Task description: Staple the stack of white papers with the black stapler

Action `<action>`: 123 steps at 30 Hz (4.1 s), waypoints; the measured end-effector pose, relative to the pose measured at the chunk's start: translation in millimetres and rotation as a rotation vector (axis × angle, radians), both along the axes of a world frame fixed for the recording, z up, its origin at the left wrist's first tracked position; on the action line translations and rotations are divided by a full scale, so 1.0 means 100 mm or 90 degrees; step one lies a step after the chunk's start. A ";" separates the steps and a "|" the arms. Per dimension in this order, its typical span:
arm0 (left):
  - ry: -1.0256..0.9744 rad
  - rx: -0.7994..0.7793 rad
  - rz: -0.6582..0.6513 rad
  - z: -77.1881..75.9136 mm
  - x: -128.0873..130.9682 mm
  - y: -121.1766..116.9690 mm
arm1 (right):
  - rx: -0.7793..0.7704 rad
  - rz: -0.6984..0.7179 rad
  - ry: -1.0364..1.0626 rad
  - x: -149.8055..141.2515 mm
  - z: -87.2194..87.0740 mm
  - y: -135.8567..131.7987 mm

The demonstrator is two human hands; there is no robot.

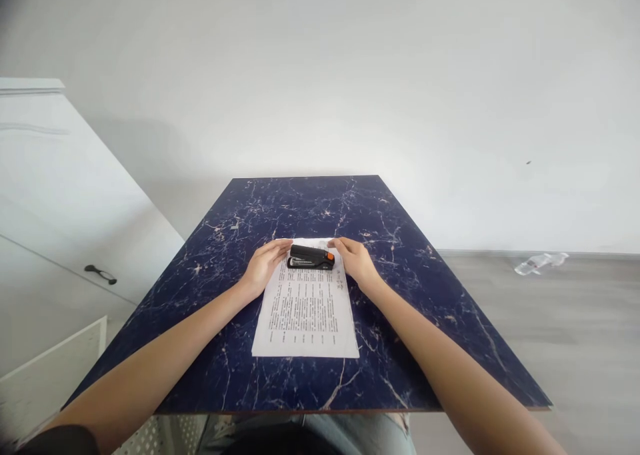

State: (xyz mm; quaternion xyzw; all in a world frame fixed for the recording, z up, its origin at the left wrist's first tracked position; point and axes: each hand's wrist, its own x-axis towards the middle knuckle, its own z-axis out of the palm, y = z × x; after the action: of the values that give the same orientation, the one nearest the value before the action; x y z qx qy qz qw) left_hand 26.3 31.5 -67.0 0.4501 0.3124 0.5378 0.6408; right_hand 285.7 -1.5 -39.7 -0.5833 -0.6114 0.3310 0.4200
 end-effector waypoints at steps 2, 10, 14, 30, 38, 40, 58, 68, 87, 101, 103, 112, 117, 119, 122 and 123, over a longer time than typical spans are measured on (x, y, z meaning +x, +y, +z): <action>-0.007 -0.008 0.002 0.00 0.01 0.00 | -0.111 0.042 0.148 -0.07 0.00 -0.05; -0.027 -0.027 0.033 0.03 0.04 -0.02 | -0.244 0.070 0.372 -0.23 -0.02 -0.08; -0.012 -0.015 0.063 -0.01 0.04 0.01 | -0.235 0.076 0.348 -0.19 -0.05 -0.07; -0.066 -0.064 0.100 -0.03 0.01 0.04 | -0.133 0.103 0.192 -0.27 -0.09 -0.12; -0.154 -0.189 0.038 0.12 -0.12 0.04 | 0.136 0.039 0.046 -0.27 0.09 -0.28; -0.185 -0.210 -0.009 0.14 -0.13 0.03 | 0.235 0.035 -0.048 -0.24 0.09 -0.32; -0.259 -0.301 0.054 0.25 -0.06 -0.08 | 0.362 -0.052 -0.014 -0.32 0.07 -0.33; -0.121 0.092 0.110 0.44 -0.06 -0.31 | -0.116 0.009 0.358 -0.41 -0.01 -0.25; 0.325 0.570 0.116 0.30 -0.04 -0.41 | -0.163 0.116 0.117 -0.35 0.00 -0.24; 0.153 0.366 -0.072 0.28 0.13 -0.55 | 0.603 0.247 -0.287 -0.44 0.11 -0.48; 0.150 0.389 -0.099 0.29 0.12 -0.56 | 0.592 0.245 -0.281 -0.44 0.10 -0.48; 0.277 0.461 -0.035 0.46 0.03 -0.56 | 0.570 0.200 -0.265 -0.36 0.11 -0.44; 0.586 0.402 0.385 0.54 -0.65 0.06 | 0.510 -0.021 -0.199 -0.12 0.15 -0.19; 0.744 0.347 0.457 0.49 -1.05 0.35 | 0.436 -0.111 -0.165 0.12 0.13 -0.03; 0.865 0.285 0.438 0.32 -1.50 0.64 | 0.311 -0.227 -0.078 0.63 0.02 0.21; 0.888 0.289 0.405 0.26 -1.57 0.70 | 0.268 -0.263 -0.060 0.81 -0.03 0.28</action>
State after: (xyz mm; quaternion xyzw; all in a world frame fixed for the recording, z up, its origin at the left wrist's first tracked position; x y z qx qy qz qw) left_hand -131.1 101.1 -41.2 0.6914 0.6377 0.3395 0.0060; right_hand 367.2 26.8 -42.2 -0.6099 -0.5541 0.0769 0.5613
